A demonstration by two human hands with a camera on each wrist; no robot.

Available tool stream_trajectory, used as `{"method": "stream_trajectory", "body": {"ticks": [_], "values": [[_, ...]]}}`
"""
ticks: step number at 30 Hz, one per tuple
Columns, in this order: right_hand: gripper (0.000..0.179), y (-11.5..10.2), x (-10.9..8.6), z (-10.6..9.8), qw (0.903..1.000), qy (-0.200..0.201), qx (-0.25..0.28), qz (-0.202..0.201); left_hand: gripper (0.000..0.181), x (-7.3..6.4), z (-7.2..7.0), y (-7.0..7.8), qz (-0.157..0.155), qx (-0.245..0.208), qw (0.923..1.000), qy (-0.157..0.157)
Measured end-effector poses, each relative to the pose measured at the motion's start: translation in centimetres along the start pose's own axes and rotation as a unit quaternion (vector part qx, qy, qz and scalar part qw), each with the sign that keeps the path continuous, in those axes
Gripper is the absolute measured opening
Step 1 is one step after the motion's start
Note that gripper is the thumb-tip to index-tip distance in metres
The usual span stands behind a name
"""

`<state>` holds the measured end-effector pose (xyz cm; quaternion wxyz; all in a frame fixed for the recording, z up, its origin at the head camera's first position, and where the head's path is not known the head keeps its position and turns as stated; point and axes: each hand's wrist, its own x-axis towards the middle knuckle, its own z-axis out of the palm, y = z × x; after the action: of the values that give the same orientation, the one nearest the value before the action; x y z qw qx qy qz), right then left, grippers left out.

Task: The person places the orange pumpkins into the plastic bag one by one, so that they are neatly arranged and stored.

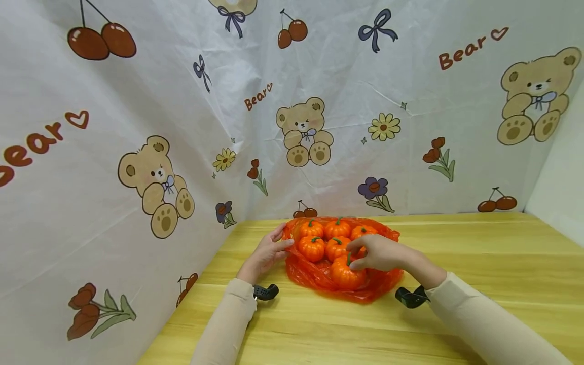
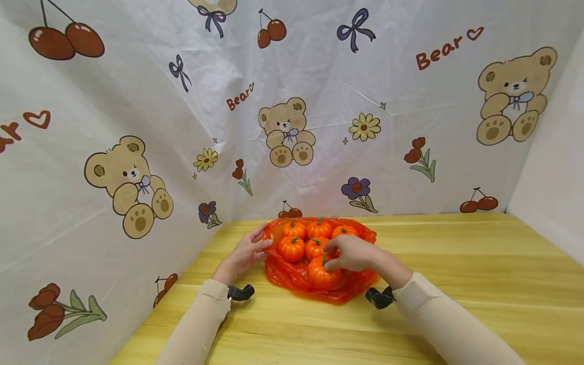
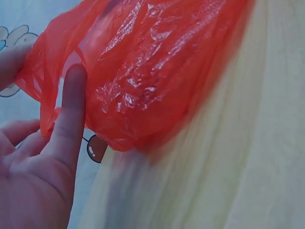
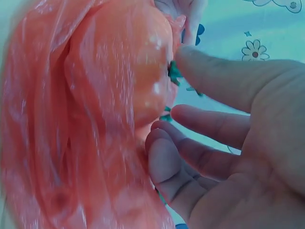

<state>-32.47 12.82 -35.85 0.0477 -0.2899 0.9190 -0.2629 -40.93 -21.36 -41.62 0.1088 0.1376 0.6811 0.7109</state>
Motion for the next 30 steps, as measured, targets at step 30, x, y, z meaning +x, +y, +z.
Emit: {"method": "stream_trajectory", "body": {"ticks": [30], "values": [[0.044, 5.6, -5.5, -5.5, 0.9983, 0.051, 0.019, 0.023, 0.091, -0.7, 0.2, 4.2, 0.044, 0.510, 0.8591, 0.019]]}}
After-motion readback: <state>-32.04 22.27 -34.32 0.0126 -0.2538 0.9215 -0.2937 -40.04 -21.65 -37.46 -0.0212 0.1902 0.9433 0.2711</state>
